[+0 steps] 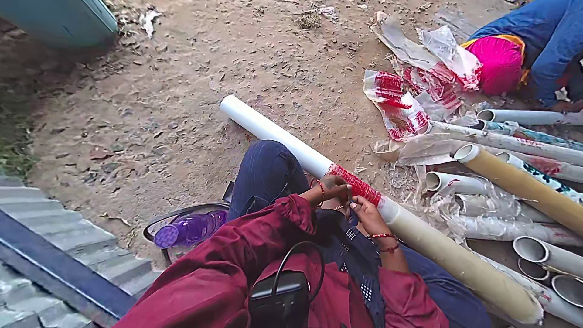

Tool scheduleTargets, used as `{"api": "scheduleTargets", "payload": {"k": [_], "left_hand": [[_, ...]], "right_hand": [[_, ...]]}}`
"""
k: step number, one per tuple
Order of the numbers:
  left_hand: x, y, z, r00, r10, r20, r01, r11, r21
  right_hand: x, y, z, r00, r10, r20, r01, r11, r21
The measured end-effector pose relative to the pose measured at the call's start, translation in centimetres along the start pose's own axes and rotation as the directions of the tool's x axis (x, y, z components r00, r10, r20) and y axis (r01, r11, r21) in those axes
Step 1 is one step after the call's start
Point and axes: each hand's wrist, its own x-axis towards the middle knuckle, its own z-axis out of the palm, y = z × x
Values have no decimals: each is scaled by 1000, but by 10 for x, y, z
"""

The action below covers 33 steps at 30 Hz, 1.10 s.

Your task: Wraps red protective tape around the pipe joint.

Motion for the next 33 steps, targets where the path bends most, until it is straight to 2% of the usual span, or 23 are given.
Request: {"api": "scheduleTargets", "payload": {"k": [2,4,6,8,11,13,19,22,27,33], "left_hand": [[7,-16,9,993,-90,-72,93,995,35],[10,-21,16,975,-197,-98,209,969,133],[12,-19,20,963,-246,-109,264,941,210],[17,-18,24,952,-292,-90,305,904,299],[24,-18,25,931,-364,-13,342,860,378],[25,-19,24,922,-386,34,341,851,399],[29,-20,22,907,-406,108,328,846,421],[29,-18,19,903,-408,135,318,845,429],[33,-18,22,898,-414,147,309,833,459],[31,-22,22,912,-388,136,285,834,472]], "right_hand": [[6,5,-1,989,96,-108,-100,994,-30],[13,7,-2,964,125,-233,-140,989,-47],[24,7,-4,943,63,-327,-119,981,-155],[39,4,-5,936,-13,-352,-120,927,-354],[69,-12,3,950,-128,-286,-102,737,-668],[86,-22,13,961,-193,-200,-46,599,-799],[119,-26,24,933,-360,-10,97,278,-956],[120,-33,22,923,-383,42,130,205,-970],[125,-35,18,932,-353,84,162,196,-967],[124,-48,21,971,-214,103,134,135,-982]]}}
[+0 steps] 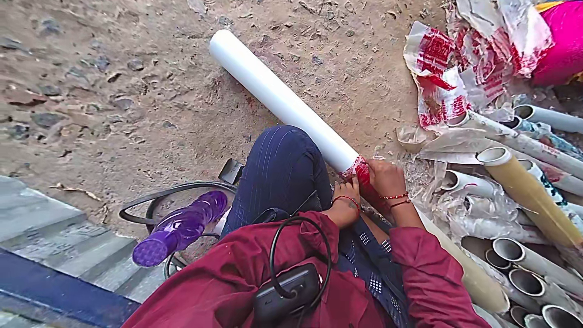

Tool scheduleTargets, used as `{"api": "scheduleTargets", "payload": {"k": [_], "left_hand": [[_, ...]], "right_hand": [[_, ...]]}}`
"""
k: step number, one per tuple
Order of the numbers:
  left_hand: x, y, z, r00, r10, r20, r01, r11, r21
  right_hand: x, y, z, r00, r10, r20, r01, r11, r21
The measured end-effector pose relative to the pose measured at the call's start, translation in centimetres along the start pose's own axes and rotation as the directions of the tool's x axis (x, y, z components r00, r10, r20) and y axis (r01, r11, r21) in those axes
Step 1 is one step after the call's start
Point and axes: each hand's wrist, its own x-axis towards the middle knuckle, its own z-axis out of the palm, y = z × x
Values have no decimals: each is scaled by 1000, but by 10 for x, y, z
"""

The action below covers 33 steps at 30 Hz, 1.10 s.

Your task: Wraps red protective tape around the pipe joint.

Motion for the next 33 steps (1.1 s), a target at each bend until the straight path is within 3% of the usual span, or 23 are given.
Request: {"api": "scheduleTargets", "payload": {"k": [6,12,19,25,27,30,33], "left_hand": [[5,-3,5,997,36,-63,-35,999,27],[5,-6,5,998,31,-62,-29,999,41],[10,-9,11,995,33,-93,-28,998,53],[10,-10,14,988,32,-151,-25,999,47],[8,-9,12,985,24,-170,-17,999,44],[8,-7,7,959,-6,-285,-3,999,-33],[15,-11,0,875,-12,-484,-46,993,-109]], "right_hand": [[-1,6,0,998,-57,5,57,997,-52],[-8,20,-4,989,0,146,15,995,-103],[-39,47,14,997,-70,-22,67,992,-103],[-64,68,18,1000,-24,7,24,994,-109],[-73,73,14,996,38,82,-29,994,-106],[-89,85,13,991,85,108,-73,992,-106],[-105,100,17,981,119,155,-100,988,-121]]}}
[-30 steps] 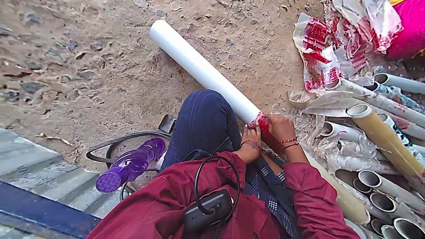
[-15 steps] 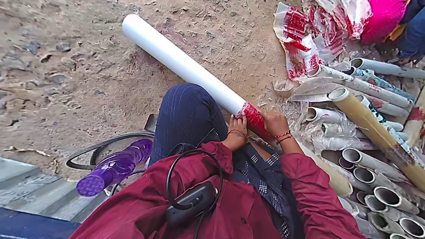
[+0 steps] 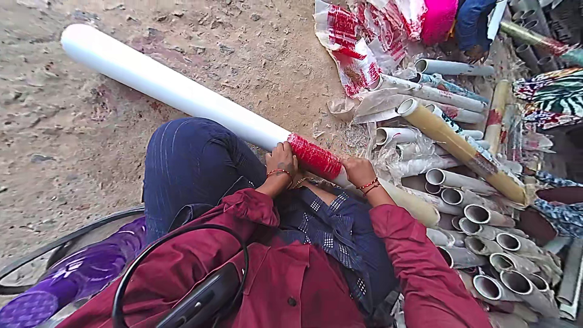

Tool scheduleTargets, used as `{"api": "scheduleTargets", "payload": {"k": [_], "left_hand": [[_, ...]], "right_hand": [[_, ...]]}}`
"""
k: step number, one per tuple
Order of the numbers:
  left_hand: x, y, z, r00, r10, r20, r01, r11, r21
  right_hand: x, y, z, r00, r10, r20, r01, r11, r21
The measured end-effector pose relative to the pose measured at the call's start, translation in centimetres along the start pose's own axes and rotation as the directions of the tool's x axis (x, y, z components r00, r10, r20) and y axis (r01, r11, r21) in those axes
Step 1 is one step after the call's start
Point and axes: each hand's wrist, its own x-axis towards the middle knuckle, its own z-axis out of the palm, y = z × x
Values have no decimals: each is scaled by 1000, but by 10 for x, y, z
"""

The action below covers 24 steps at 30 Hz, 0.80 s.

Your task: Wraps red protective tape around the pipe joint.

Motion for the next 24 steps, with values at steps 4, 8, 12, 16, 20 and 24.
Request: {"api": "scheduleTargets", "payload": {"k": [4,8,12,16,20,24], "left_hand": [[13,-5,-1,985,84,-148,-93,994,-51],[17,-9,3,961,182,-207,-186,982,0],[18,-10,3,954,191,-231,-195,981,5],[25,-13,5,949,170,-268,-201,975,-95],[29,-6,-6,980,97,-175,-131,972,-197],[28,-4,-27,997,19,-78,-36,975,-218]], "right_hand": [[-16,18,5,993,56,106,-54,998,-22],[-34,30,4,979,101,176,-94,995,-46],[-49,41,11,975,115,192,-103,992,-74],[-60,51,-1,944,290,160,-301,952,47],[-49,53,19,637,753,-164,-585,611,533],[-21,37,50,707,708,-9,-636,641,430]]}}
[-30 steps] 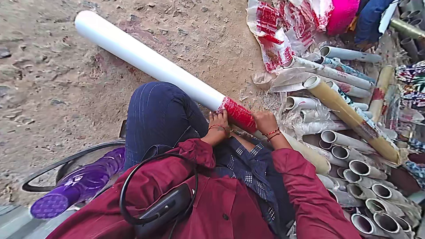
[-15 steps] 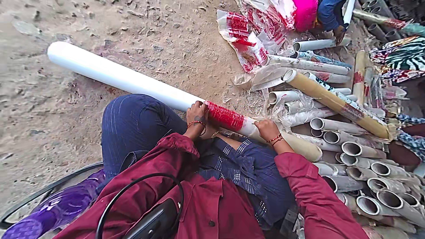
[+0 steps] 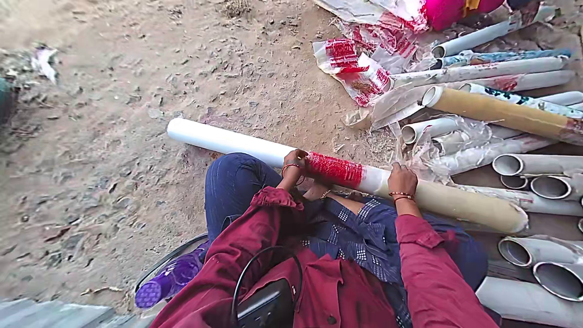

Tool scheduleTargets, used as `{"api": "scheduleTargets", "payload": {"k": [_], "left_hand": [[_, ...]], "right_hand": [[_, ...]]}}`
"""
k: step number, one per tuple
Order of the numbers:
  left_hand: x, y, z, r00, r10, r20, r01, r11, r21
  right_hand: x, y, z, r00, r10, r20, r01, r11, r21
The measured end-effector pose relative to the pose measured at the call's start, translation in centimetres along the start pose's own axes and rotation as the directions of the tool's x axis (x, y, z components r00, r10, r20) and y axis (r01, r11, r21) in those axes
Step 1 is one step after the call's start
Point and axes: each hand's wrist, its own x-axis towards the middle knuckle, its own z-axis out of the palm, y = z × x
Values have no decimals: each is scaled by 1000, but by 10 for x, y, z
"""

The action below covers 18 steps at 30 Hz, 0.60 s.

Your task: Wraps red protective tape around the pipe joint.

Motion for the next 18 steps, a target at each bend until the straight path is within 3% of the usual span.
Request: {"api": "scheduleTargets", "payload": {"k": [3,7,11,15,18], "left_hand": [[2,-5,1,1000,7,-19,-7,1000,14],[-2,-4,7,997,46,-66,-42,997,60],[-2,-7,14,988,98,-119,-86,991,100],[4,2,15,993,27,-119,-9,989,151],[2,-2,16,987,93,-132,-70,983,170]], "right_hand": [[8,0,16,994,-109,-15,109,994,-17],[12,6,26,984,-146,-103,150,988,36],[13,10,34,979,-116,-170,134,986,101],[16,9,35,980,-90,-179,116,983,141],[16,6,33,982,-87,-166,109,985,130]]}}
